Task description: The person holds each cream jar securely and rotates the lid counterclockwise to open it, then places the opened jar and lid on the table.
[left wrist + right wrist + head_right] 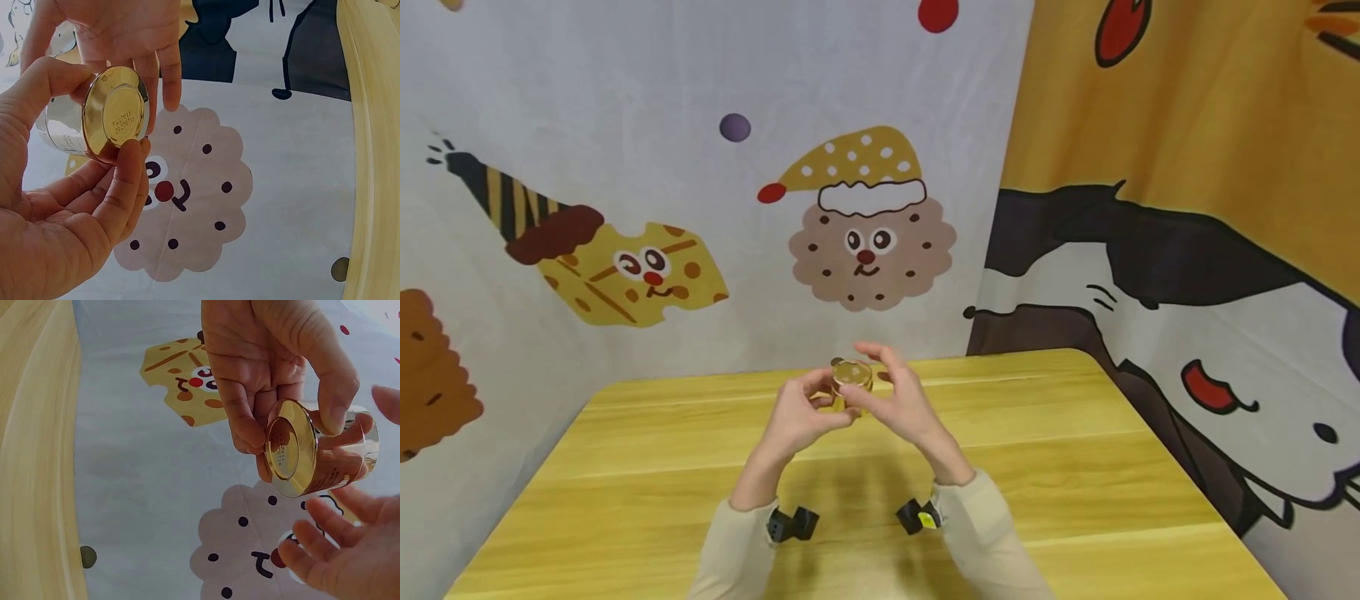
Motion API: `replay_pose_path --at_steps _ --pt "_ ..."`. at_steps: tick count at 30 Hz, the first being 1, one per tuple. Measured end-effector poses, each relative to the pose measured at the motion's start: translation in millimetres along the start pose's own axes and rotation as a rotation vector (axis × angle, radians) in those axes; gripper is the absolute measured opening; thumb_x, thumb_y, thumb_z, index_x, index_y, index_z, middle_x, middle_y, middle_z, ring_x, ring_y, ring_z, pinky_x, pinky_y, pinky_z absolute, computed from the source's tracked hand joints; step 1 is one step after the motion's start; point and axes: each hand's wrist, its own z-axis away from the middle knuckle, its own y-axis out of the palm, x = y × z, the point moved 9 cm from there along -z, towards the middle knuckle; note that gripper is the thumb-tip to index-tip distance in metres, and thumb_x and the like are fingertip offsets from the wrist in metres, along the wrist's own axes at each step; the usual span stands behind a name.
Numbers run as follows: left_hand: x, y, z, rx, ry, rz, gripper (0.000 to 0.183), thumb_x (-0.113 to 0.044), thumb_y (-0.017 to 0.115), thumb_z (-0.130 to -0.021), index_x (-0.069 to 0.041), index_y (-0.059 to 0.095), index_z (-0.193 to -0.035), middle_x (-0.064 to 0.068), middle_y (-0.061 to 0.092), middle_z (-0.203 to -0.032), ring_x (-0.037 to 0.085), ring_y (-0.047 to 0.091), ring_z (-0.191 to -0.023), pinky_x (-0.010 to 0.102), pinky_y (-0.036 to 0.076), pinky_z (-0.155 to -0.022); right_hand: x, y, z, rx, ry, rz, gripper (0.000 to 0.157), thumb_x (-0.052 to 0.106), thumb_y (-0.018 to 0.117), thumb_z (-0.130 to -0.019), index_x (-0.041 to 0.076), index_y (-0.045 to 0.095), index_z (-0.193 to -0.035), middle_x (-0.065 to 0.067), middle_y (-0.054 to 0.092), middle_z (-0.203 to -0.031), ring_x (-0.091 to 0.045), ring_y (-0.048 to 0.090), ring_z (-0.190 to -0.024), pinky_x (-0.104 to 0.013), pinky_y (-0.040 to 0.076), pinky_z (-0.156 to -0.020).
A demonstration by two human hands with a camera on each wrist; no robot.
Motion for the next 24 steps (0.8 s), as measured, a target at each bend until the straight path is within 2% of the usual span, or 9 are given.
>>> replay_pose_path --at_steps 7,13,17,19,24 --pt "2.2 -2.1 0.6 -0.009 -0.019 -0.011 0.033 -0.005 0.076 -0.07 -0.005 0.067 -0.101 0.002 0.059 -0.083 0.017 0.05 -0.075 0.033 0.052 -0.074 -2.5 -3.1 -0.4 -0.071 0.037 0.038 0.038 0.007 0.074 -0.078 0.002 0.055 -0.11 -0.014 0.05 -0.127 -0.031 0.041 -0.121 -0.057 0.033 -0.098" --pt "1.3 -2.5 0.5 -0.005 -0.013 -0.014 0.021 -0.005 0.075 -0.071 -0.006 0.064 -0.089 0.003 0.057 -0.08 0.018 0.049 -0.074 0.034 0.052 -0.073 0.8 0.3 -0.4 -0.007 0.014 0.052 0.038 0.008 0.065 -0.086 0.0 0.058 -0.122 -0.015 0.047 -0.131 -0.031 0.039 -0.123 -0.057 0.033 -0.097" --pt "2.4 -2.9 0.5 -0.008 -0.024 -0.007 0.025 -0.004 0.076 -0.07 -0.006 0.065 -0.093 0.003 0.059 -0.082 0.017 0.05 -0.075 0.033 0.053 -0.074 -0.3 2.3 -0.3 0.009 0.019 0.065 0.048 0.015 0.065 -0.086 0.003 0.051 -0.13 -0.013 0.046 -0.134 -0.033 0.038 -0.124 -0.058 0.032 -0.095" --pt "2.8 -3.0 0.5 -0.01 -0.027 -0.005 0.027 -0.004 0.076 -0.069 -0.005 0.066 -0.094 0.003 0.059 -0.083 0.017 0.051 -0.076 0.032 0.053 -0.075 -2.3 1.8 -0.2 -0.009 0.037 0.06 0.049 0.016 0.067 -0.084 0.005 0.05 -0.128 -0.013 0.048 -0.132 -0.033 0.039 -0.123 -0.058 0.032 -0.096" --pt "1.4 -3.2 0.5 -0.012 -0.021 -0.009 0.027 -0.005 0.075 -0.07 -0.006 0.066 -0.095 0.004 0.06 -0.084 0.018 0.051 -0.076 0.033 0.053 -0.075 -3.8 -1.0 -0.1 -0.056 0.048 0.072 0.039 0.011 0.073 -0.08 0.005 0.053 -0.113 -0.013 0.051 -0.128 -0.03 0.042 -0.122 -0.057 0.034 -0.095"
